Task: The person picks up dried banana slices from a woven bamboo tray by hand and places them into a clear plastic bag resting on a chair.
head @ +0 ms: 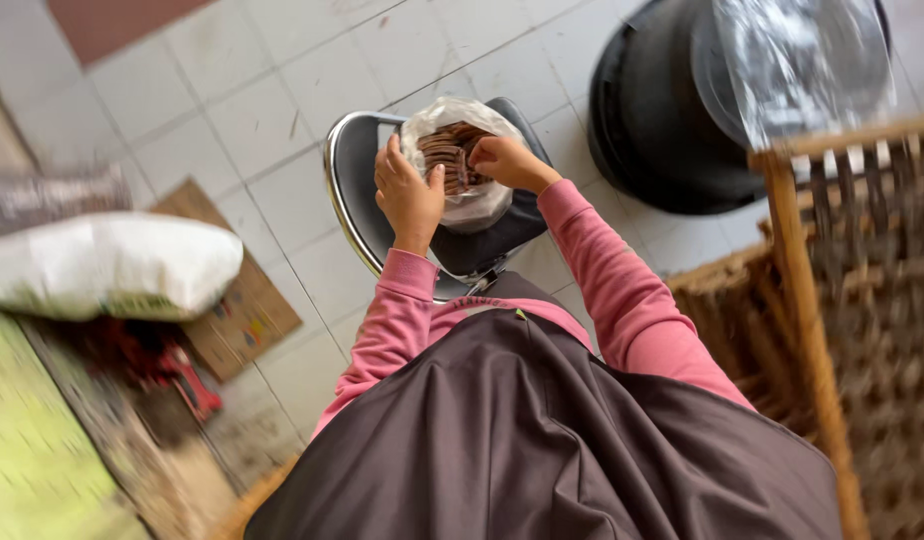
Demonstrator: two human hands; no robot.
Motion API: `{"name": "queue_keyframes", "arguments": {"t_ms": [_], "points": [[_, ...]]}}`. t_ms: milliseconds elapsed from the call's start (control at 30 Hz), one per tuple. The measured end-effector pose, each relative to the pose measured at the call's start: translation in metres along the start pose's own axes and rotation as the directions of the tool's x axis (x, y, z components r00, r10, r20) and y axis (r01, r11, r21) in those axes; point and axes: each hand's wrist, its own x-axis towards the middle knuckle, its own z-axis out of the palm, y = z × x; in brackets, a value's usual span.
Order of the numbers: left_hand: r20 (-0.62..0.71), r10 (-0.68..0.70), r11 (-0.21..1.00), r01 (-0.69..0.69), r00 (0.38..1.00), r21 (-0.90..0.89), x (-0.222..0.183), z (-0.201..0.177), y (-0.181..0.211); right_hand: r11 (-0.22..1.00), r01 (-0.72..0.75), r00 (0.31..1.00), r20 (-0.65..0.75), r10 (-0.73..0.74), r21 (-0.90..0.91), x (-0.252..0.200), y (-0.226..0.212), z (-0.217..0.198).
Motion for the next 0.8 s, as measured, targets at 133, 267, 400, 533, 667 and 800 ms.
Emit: {"name": "queue_keyframes", "arguments": {"t_ms": [133,267,400,533,667,800], "points": [[-0.002,0.245,0.962,-0.243,0.97,-0.125,-0.016,-0.014,0.008,0.969,0.09,0.897,-0.441,0.021,0.229,-0.088,-0.038,-0.003],[0.026,0.45,0.83,-0.407,0.893,-0.382,-0.061,-0.021,0.037,0.885,0.185,0.648,-0.73,0.217,0.427,-0.228,-0.052,0.035],[0.156,0.692,0.605,-0.449,0.705,-0.657,-0.149,-0.024,0.083,0.837,0.112,0.314,-0.818,0.481,0.536,-0.398,-0.044,0.125],[0.29,0.839,0.477,-0.366,0.461,-0.799,-0.242,-0.031,0.108,0.743,-0.049,-0.073,-0.744,0.664,0.668,-0.546,-0.051,0.238],[0.445,0.869,0.493,-0.307,0.214,-0.814,-0.325,-0.034,0.105,0.641,-0.007,-0.348,-0.603,0.718,0.768,-0.628,-0.065,0.328],[0.49,0.872,0.474,-0.263,0.006,-0.84,-0.397,-0.039,0.105,0.662,0.168,-0.424,-0.553,0.718,0.73,-0.642,-0.072,0.353]]}}
